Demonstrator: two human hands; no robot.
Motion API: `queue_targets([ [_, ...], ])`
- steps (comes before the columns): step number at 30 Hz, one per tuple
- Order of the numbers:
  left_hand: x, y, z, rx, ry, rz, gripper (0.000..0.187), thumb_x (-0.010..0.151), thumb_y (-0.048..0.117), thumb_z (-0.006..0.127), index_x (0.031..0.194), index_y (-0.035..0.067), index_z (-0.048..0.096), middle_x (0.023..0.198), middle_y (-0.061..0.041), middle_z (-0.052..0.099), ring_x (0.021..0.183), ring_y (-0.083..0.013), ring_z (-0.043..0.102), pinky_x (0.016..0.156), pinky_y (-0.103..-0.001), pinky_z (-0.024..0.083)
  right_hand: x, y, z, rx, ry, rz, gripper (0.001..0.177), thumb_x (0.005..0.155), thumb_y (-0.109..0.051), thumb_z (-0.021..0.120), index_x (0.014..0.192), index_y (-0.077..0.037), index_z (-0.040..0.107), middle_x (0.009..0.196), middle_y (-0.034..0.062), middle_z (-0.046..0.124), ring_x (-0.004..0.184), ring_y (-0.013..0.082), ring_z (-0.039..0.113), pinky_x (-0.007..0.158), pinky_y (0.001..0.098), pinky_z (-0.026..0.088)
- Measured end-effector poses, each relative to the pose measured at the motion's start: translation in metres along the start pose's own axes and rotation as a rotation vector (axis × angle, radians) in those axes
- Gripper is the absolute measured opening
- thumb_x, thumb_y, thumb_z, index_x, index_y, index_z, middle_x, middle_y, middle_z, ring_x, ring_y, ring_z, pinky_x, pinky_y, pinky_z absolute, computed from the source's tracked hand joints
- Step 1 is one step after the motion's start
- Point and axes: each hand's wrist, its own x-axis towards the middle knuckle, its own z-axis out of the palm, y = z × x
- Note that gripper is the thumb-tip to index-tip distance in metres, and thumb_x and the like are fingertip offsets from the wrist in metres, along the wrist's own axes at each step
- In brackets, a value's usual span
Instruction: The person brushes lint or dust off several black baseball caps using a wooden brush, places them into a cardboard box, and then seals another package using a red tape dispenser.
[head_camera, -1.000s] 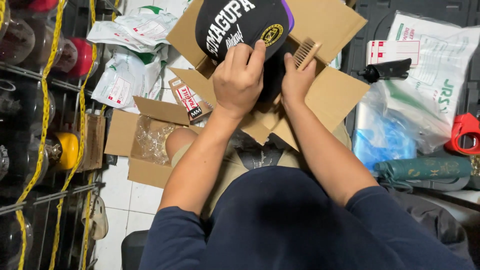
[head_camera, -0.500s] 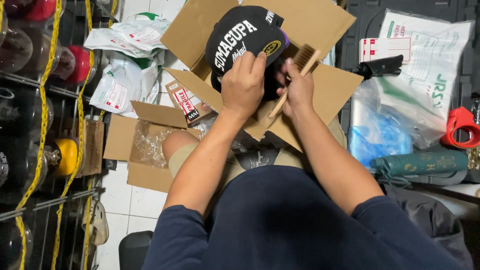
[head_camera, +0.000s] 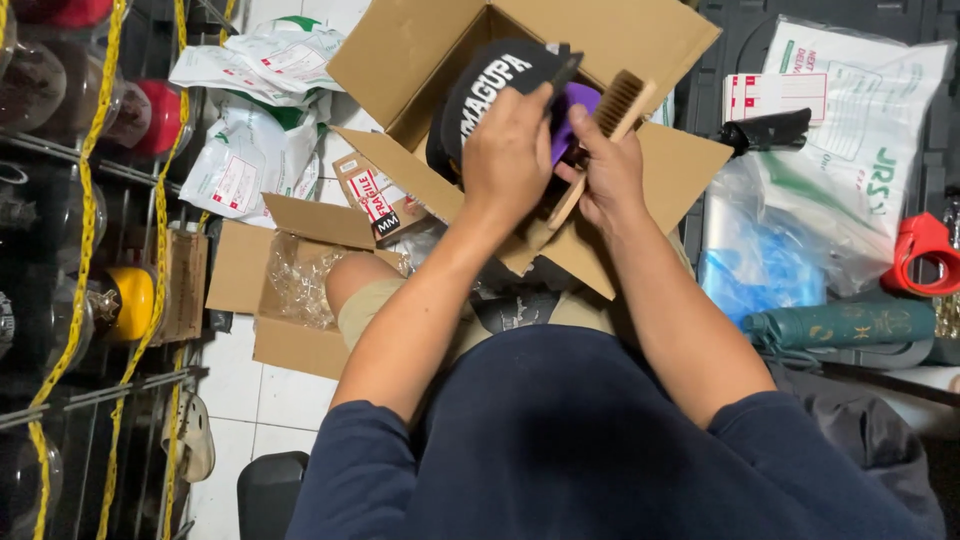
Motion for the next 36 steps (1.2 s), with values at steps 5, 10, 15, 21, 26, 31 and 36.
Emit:
queue_targets([
  [5,0.018,-0.021,-0.012,0.012,0.125,-0.029,0.028,0.096,0.009,0.063,0.124,0.008,0.067,0.093,-0.007,0.060,0.079,-0.0283,0.065,0.065,-0.042,0.055,0.030,0.026,-0.018,-0.130,0.101,-0.068,0.035,0.085,0.007,0.070,0.106,-0.010,0.049,0.086,0.0077,0.065,0.066,0.0182,0.069,0.046,0.0273,0.062],
  [10,0.016,-0.016,-0.023,0.120,0.151,0.032,0.030,0.096,0.005,0.065,0.126,0.006,0.066,0.093,-0.007,0.055,0.075,-0.0259,0.062,0.059,-0.040,0.055,0.041,0.031,-0.030,-0.342,0.209,-0.174,0.037,0.075,0.009,0.065,0.101,-0.011,0.047,0.085,0.0088,0.066,0.059,0.0191,0.063,0.042,0.0318,0.054],
  [15,0.006,0.010,-0.004,0.309,0.154,0.195,0.031,0.094,0.001,0.060,0.125,-0.001,0.063,0.088,-0.007,0.047,0.072,-0.0254,0.054,0.048,-0.037,0.048,0.067,0.021,-0.040,-0.976,-0.051,-0.357,0.034,0.074,-0.007,0.066,0.108,-0.013,0.067,0.105,0.0096,0.077,0.099,0.0324,0.072,0.077,0.0431,0.055],
  [21,-0.004,0.014,0.034,0.602,0.207,0.296,0.011,0.104,0.015,0.053,0.102,0.012,0.063,0.084,-0.001,0.048,0.070,-0.0171,0.055,0.053,-0.030,0.043,0.054,0.020,-0.019,0.128,0.121,-0.110,0.026,0.079,0.015,0.059,0.094,-0.006,0.059,0.090,0.0082,0.072,0.078,0.0182,0.068,0.055,0.0305,0.054],
  [26,-0.014,-0.002,0.045,0.229,-0.382,0.036,0.040,0.089,0.029,0.062,0.119,0.003,0.067,0.097,-0.012,0.063,0.092,-0.0325,0.068,0.076,-0.042,0.057,0.073,0.033,-0.046,-0.025,0.164,-0.147,0.033,0.089,-0.011,0.068,0.117,0.002,0.058,0.101,0.0113,0.076,0.078,0.0213,0.075,0.057,0.0425,0.068],
  [31,0.024,-0.014,0.009,0.072,-0.754,-0.187,0.034,0.081,0.035,0.062,0.096,0.011,0.080,0.083,-0.015,0.076,0.092,-0.0415,0.075,0.076,-0.053,0.056,0.068,0.028,-0.054,-0.843,0.046,-0.396,0.043,0.075,-0.008,0.082,0.115,-0.004,0.069,0.101,0.0148,0.076,0.103,0.0361,0.073,0.085,0.0521,0.059],
  [36,0.062,-0.093,0.001,0.285,-0.511,-0.455,0.035,0.080,0.017,0.065,0.114,0.009,0.070,0.103,-0.020,0.073,0.105,-0.0413,0.072,0.089,-0.054,0.058,0.087,0.041,-0.059,-1.199,0.078,-0.404,0.037,0.072,-0.010,0.075,0.109,-0.008,0.071,0.095,0.0141,0.075,0.101,0.0418,0.071,0.088,0.0500,0.058],
])
